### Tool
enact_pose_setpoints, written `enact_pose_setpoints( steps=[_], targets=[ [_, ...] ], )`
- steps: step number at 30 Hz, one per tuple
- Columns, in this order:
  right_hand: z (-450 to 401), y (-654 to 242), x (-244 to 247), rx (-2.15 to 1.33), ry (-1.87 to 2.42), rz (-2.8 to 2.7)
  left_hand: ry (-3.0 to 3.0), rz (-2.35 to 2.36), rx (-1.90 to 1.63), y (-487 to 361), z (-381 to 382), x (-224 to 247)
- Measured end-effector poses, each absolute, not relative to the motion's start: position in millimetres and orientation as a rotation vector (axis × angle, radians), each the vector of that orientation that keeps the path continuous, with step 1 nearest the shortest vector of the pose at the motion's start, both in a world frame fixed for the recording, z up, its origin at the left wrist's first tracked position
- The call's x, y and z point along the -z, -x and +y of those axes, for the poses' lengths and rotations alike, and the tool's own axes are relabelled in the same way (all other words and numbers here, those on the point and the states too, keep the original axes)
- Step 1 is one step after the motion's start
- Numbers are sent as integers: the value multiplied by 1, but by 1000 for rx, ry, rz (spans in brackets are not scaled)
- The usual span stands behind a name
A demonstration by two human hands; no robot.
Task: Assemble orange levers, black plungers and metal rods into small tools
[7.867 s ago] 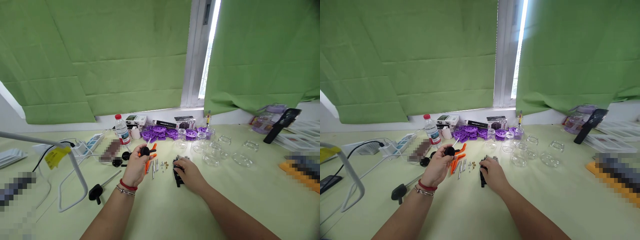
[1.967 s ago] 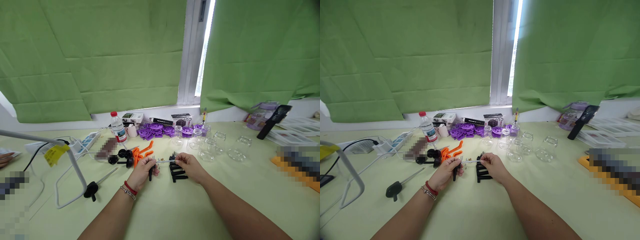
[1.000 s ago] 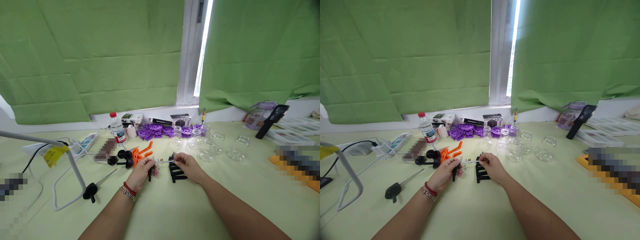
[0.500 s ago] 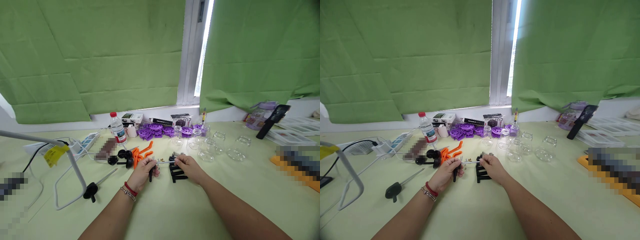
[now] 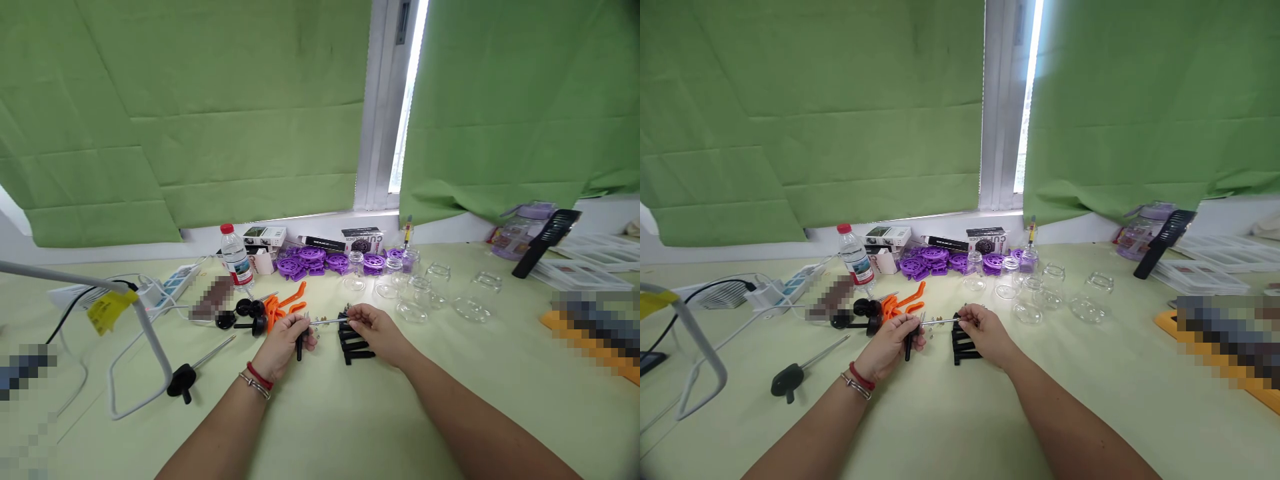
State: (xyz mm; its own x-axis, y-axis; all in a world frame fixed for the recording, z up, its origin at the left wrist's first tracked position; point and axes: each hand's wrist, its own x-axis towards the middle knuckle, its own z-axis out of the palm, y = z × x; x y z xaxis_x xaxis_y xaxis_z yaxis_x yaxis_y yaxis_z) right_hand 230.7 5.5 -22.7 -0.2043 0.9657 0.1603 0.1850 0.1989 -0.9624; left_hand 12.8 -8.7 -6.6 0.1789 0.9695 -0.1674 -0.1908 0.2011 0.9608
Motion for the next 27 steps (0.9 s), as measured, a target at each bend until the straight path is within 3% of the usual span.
enact_pose_setpoints(
  steps=[27],
  targets=[
    [6, -233, 25, -1011, 1267, -1748, -1028, 1002, -1023, -14, -9, 9]
  ],
)
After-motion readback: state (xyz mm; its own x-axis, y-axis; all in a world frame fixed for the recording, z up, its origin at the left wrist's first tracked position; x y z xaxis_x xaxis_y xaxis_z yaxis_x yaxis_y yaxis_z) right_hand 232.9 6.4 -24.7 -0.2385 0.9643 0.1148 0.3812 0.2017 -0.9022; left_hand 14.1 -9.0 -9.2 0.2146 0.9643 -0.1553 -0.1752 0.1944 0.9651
